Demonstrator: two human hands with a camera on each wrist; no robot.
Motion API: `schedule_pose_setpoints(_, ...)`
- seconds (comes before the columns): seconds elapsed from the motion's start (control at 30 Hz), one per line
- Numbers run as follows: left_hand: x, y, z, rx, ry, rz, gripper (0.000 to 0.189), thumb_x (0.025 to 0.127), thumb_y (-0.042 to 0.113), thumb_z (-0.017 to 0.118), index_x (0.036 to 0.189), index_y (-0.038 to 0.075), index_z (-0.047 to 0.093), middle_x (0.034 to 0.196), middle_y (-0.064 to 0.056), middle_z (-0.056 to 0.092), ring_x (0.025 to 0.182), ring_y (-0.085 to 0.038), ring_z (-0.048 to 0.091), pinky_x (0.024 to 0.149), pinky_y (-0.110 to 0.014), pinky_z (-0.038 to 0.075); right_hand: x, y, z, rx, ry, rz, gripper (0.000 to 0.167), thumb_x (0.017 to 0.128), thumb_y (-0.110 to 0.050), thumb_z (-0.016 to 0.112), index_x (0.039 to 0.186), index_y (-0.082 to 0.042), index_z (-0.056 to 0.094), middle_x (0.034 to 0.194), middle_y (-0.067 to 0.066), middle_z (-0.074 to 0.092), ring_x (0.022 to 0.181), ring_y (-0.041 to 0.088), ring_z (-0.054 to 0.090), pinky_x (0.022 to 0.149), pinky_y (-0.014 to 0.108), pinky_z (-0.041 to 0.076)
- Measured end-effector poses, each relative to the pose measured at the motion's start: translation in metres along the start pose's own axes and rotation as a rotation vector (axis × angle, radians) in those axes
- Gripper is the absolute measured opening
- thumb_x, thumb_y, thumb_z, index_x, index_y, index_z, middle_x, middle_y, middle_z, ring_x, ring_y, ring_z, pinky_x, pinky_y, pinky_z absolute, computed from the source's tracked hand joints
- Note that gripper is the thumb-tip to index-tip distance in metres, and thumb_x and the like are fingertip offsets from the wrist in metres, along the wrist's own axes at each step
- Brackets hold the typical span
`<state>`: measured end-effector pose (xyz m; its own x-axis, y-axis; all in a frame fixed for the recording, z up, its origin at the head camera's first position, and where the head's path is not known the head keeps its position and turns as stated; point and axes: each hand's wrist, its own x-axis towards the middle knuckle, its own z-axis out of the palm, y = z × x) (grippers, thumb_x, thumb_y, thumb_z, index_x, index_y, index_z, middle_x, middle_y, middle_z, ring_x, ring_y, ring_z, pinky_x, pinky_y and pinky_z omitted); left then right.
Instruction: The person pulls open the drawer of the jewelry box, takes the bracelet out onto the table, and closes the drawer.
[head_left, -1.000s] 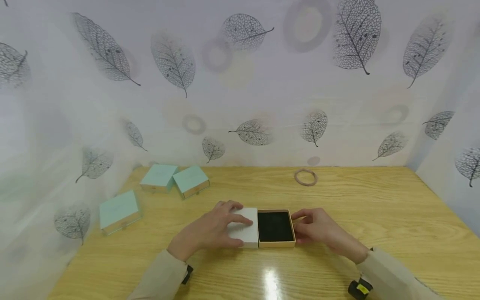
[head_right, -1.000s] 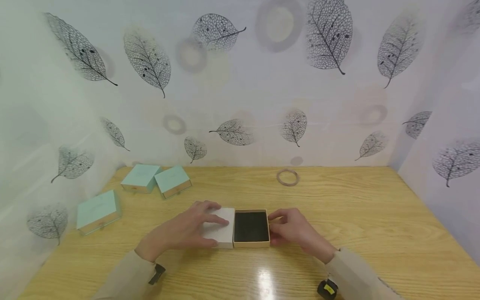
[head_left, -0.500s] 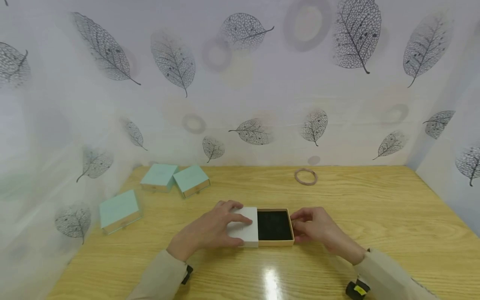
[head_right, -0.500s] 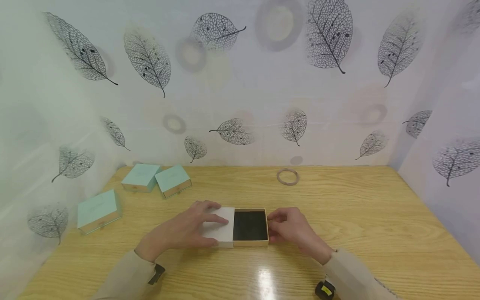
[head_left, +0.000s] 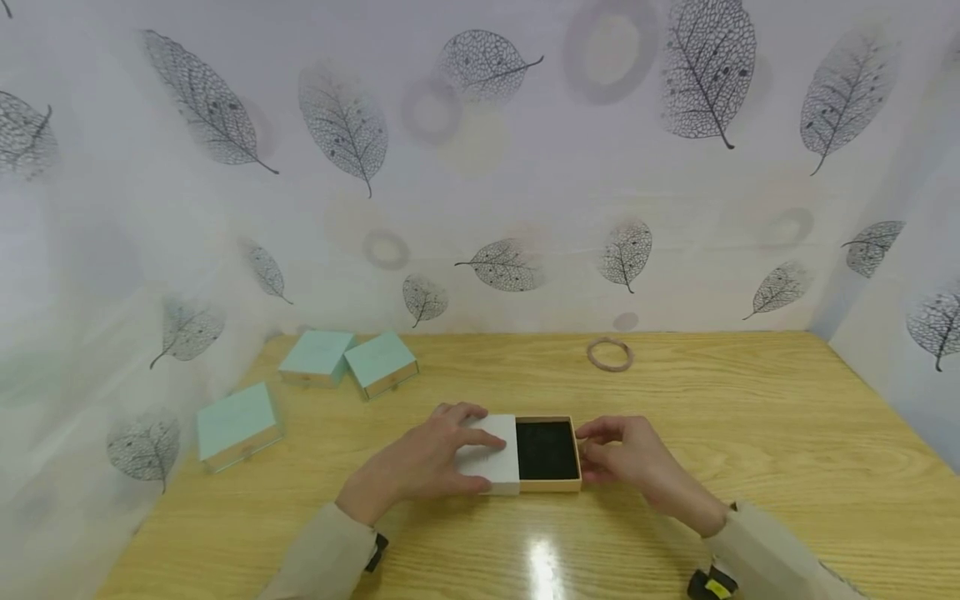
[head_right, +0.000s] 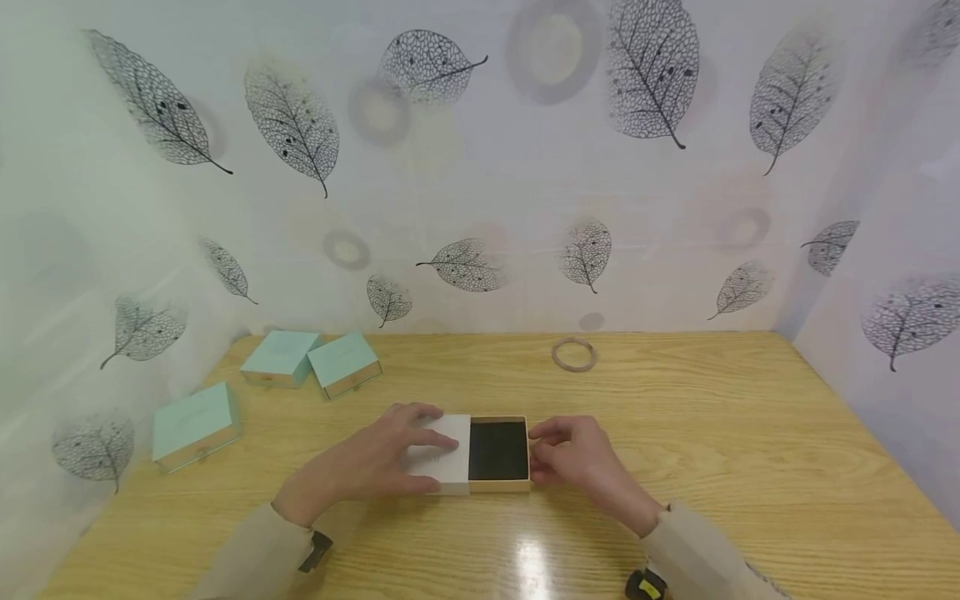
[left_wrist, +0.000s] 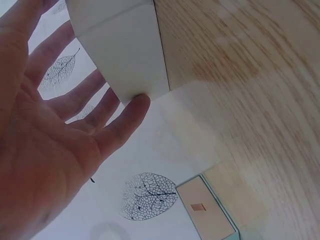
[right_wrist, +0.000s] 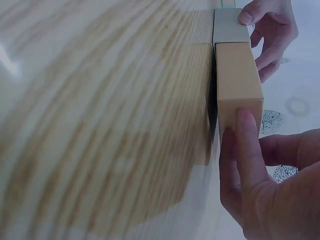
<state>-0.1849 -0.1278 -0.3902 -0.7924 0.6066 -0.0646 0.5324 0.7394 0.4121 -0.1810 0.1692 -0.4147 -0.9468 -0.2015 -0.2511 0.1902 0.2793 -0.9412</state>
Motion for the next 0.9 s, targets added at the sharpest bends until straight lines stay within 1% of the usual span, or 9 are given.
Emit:
schedule_pose_setpoints(0.17, 0.0002, -0.0001, 0.0002, 0.012, 0.003, 0.0, 0.046, 0.089, 0.042, 0.078, 0.132, 0.029, 0.07, 0.155, -0.01, 0.047, 0.141, -0.036, 0.044, 0.111, -0.053, 0.048, -0.0009, -0.0007, 0.0009, 0.015, -0.001, -0.011, 0.03, 0.096, 0.006, 0.058, 0.124, 0.015, 0.06, 0.104, 0.019, 0.067, 0.082, 0.019, 0.073, 0.073, 0.036, 0.065)
schedule_pose_setpoints(0.47, 0.0009, -0.0005, 0.0021, 0.012, 0.001, 0.001, 0.046, 0.089, 0.043, 0.078, 0.132, 0.029, 0.07, 0.155, -0.01, 0.047, 0.141, -0.035, 0.043, 0.108, -0.056, 0.049, -0.0002, -0.0001, 0.0032, 0.025, -0.019, -0.033, 0.033, 0.095, 0.005, 0.057, 0.127, 0.016, 0.058, 0.098, 0.015, 0.063, 0.082, 0.019, 0.073, 0.073, 0.037, 0.065)
schedule_pose_setpoints(0.7, 0.001, -0.0007, 0.0021, 0.013, 0.004, 0.0, 0.046, 0.089, 0.043, 0.078, 0.132, 0.029, 0.07, 0.156, -0.01, 0.047, 0.142, -0.037, 0.043, 0.109, -0.056, 0.048, 0.0006, -0.0009, 0.0034, 0.013, -0.028, -0.036, 0.033, 0.096, 0.005, 0.056, 0.128, 0.015, 0.058, 0.099, 0.014, 0.063, 0.085, 0.02, 0.073, 0.073, 0.036, 0.065)
schedule_pose_setpoints(0.9, 0.0008, -0.001, 0.0021, 0.016, 0.008, 0.004, 0.046, 0.089, 0.043, 0.078, 0.132, 0.029, 0.07, 0.156, -0.01, 0.047, 0.141, -0.037, 0.043, 0.109, -0.056, 0.049, 0.0019, -0.0013, 0.0048, 0.016, -0.016, -0.035, 0.033, 0.096, 0.005, 0.056, 0.128, 0.015, 0.059, 0.1, 0.016, 0.063, 0.084, 0.02, 0.073, 0.073, 0.038, 0.065)
